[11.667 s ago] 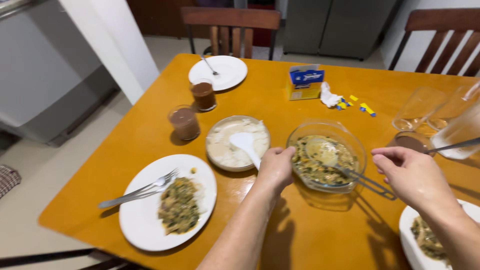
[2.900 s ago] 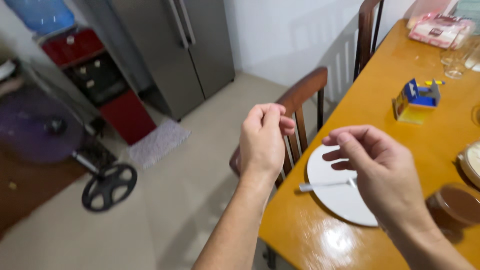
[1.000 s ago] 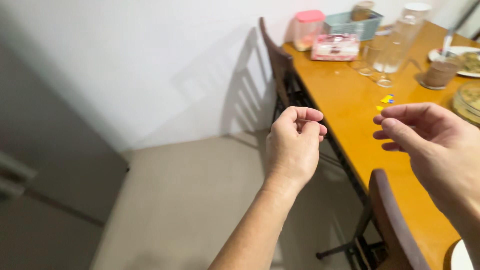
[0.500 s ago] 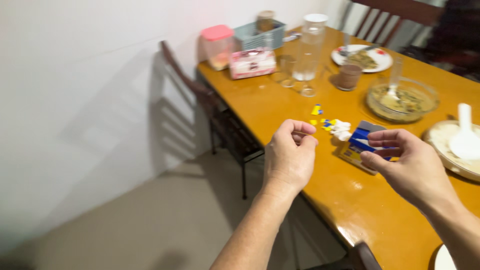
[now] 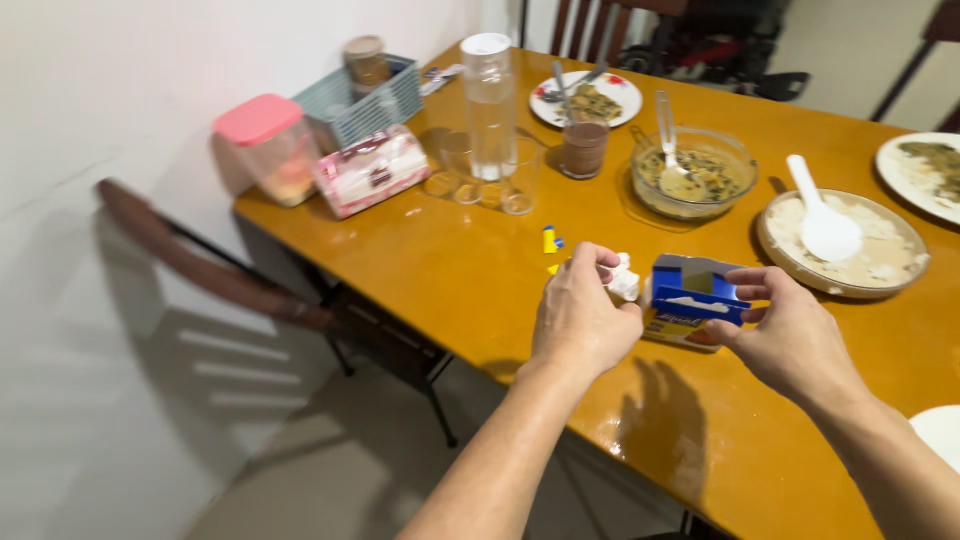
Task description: The person serves a portion of stew and rice onto two plates using a ladle and a large spoon, then cleans the table by picking up small scraps and discarding them in a bin.
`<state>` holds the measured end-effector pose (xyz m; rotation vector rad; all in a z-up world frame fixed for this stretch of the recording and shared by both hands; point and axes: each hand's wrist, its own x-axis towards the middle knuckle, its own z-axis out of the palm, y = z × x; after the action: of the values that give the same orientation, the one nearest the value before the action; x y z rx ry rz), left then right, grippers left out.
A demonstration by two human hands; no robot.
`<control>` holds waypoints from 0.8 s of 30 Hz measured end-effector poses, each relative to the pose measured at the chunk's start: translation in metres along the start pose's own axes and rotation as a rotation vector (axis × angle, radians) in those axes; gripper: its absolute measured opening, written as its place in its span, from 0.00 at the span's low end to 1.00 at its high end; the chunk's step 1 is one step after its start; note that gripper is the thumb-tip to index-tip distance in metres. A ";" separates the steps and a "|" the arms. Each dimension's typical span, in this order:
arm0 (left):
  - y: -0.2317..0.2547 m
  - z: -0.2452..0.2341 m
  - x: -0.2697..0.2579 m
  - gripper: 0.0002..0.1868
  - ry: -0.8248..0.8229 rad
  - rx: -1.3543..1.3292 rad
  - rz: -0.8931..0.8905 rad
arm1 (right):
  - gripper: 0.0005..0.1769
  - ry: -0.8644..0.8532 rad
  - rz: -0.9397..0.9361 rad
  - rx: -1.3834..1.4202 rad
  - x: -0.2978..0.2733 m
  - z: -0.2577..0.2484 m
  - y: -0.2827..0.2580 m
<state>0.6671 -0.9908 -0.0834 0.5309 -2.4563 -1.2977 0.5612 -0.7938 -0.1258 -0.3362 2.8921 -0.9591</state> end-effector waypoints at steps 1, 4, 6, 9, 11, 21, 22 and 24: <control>0.000 0.005 0.007 0.24 -0.020 -0.003 0.006 | 0.39 0.008 0.020 -0.002 0.003 0.002 0.003; -0.001 0.028 0.031 0.40 -0.127 0.056 0.032 | 0.47 0.066 0.056 -0.106 0.015 0.007 0.019; -0.001 0.044 0.046 0.53 -0.196 0.172 0.090 | 0.58 0.071 0.070 -0.107 0.024 0.013 0.030; 0.000 0.064 0.068 0.62 -0.269 0.201 0.189 | 0.65 0.050 0.162 -0.120 0.040 0.021 0.044; 0.002 0.078 0.080 0.67 -0.363 0.279 0.166 | 0.69 0.058 0.121 -0.115 0.048 0.025 0.054; -0.039 0.143 0.095 0.63 -0.475 0.499 0.344 | 0.57 -0.114 0.166 0.038 0.051 0.032 0.059; -0.042 0.146 0.095 0.63 -0.479 0.499 0.349 | 0.57 -0.110 0.171 0.039 0.051 0.030 0.056; -0.046 0.144 0.096 0.49 -0.464 0.493 0.429 | 0.49 -0.110 0.164 0.011 0.047 0.028 0.050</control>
<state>0.5279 -0.9551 -0.1899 -0.2309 -3.0553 -0.6929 0.5100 -0.7819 -0.1780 -0.1433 2.7632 -0.9004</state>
